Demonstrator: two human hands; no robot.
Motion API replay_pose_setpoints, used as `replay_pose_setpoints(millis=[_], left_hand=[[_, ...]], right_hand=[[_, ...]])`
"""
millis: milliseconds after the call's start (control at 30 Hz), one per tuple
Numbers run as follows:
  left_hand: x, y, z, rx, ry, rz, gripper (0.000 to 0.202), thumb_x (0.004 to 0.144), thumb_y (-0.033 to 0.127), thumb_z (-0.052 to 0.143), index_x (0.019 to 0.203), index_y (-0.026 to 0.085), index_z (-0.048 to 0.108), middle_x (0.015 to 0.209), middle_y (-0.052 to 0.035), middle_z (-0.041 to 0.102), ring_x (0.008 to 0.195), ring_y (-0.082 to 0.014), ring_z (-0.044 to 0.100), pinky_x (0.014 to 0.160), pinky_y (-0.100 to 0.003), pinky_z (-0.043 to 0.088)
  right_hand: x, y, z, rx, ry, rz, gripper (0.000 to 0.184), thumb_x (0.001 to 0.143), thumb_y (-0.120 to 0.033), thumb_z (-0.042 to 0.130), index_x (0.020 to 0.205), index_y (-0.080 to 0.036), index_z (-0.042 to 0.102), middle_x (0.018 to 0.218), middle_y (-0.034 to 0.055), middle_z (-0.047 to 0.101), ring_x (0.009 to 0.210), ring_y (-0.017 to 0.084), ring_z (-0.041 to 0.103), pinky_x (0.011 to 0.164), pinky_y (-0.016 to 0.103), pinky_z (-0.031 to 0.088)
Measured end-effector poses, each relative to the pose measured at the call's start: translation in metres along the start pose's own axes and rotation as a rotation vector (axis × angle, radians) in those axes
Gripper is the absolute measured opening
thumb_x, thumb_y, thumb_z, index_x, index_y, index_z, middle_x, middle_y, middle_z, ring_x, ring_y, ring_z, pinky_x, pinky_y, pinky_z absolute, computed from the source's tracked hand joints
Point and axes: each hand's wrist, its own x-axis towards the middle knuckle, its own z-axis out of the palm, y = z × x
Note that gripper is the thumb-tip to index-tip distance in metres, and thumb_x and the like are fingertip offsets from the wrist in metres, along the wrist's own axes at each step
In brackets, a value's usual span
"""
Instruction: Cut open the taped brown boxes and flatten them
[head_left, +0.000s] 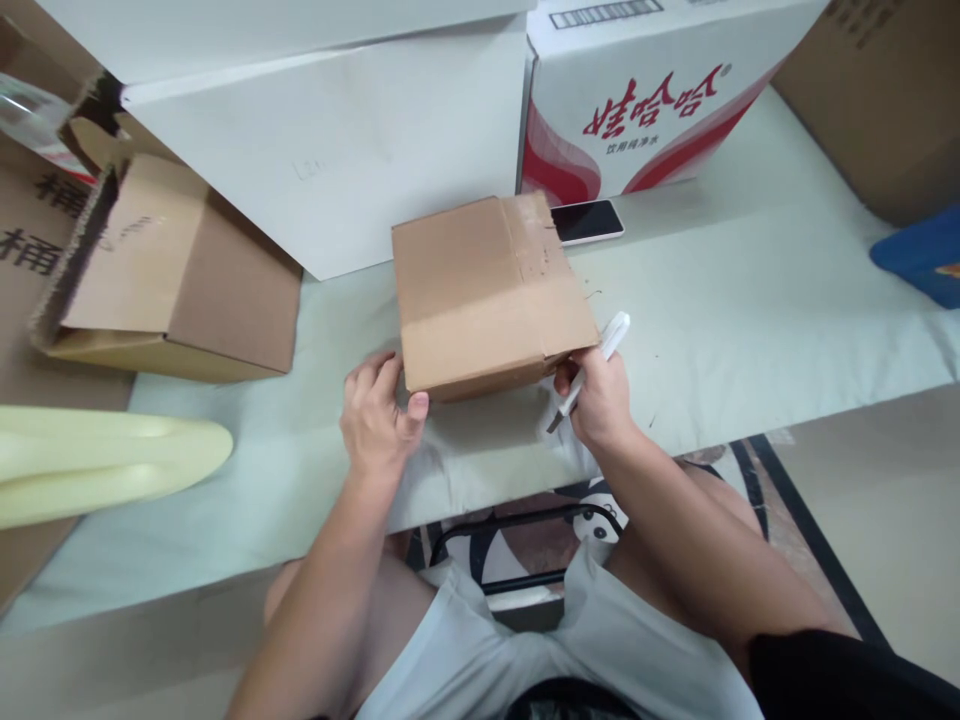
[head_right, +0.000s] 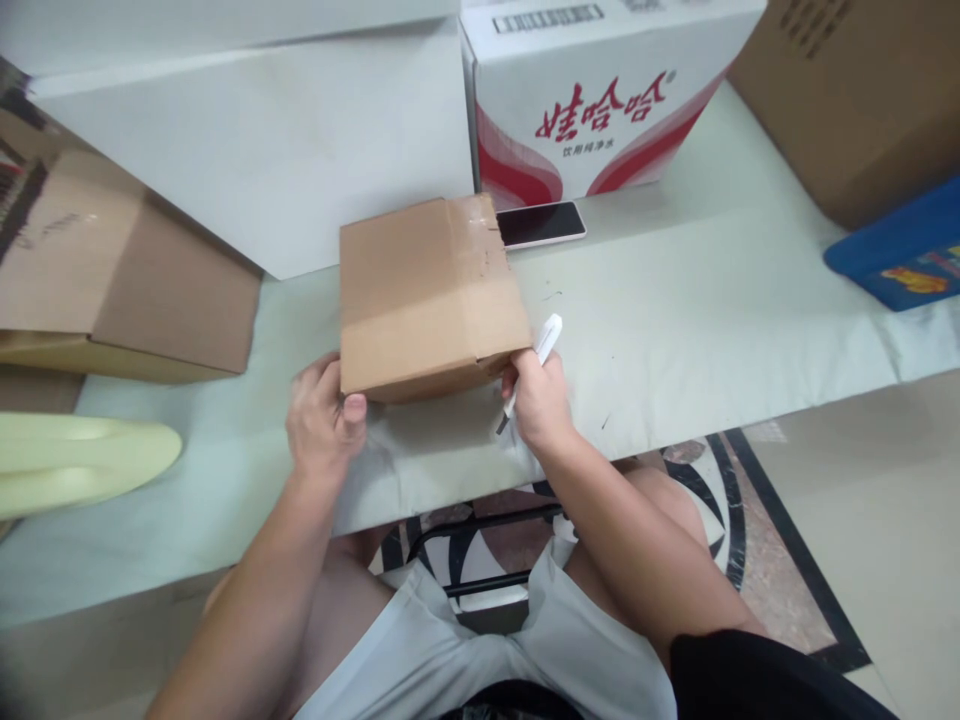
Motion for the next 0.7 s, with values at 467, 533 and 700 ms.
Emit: replay_pose_setpoints(millis=[467,533,700], left_hand=[[0.005,-0.011,-0.003,-0.31,-0.056,-0.144,0.086,0.097,0.074,0.013,0.127,0.017,0.071,0.128,-0.0178,0.069,0.125,-0.0329,0.062,0.104,-0.048,0.048],[0.006,-0.012,-0.004,-0.297,-0.058,-0.16,0.083,0.097,0.075,0.018,0.124,0.018,0.073,0.125,-0.0175,0.071,0.125,-0.0335,0.062,0.104,-0.049,0.048],[0.006,-0.021,-0.005,-0.362,-0.025,-0.279,0.09,0.094,0.079,0.015,0.114,0.016,0.076,0.124,-0.0182,0.07,0.124,-0.0348,0.063,0.103,-0.05,0.049]], right_hand=[[0.011,-0.009,-0.005,-0.119,-0.152,0.054,0.026,0.082,-0.049,0.059,0.089,-0.023,0.061,0.05,-0.0066,0.054,0.045,0.012,0.052,0.045,0.025,0.037],[0.013,-0.008,-0.007,-0.196,-0.172,0.069,0.029,0.083,-0.05,0.058,0.073,-0.023,0.056,0.048,-0.0044,0.053,0.045,0.012,0.052,0.045,0.025,0.036],[0.014,-0.012,-0.012,-0.275,-0.245,0.067,0.026,0.08,-0.044,0.056,0.069,-0.021,0.058,0.058,-0.0026,0.059,0.042,0.01,0.051,0.046,0.027,0.035]])
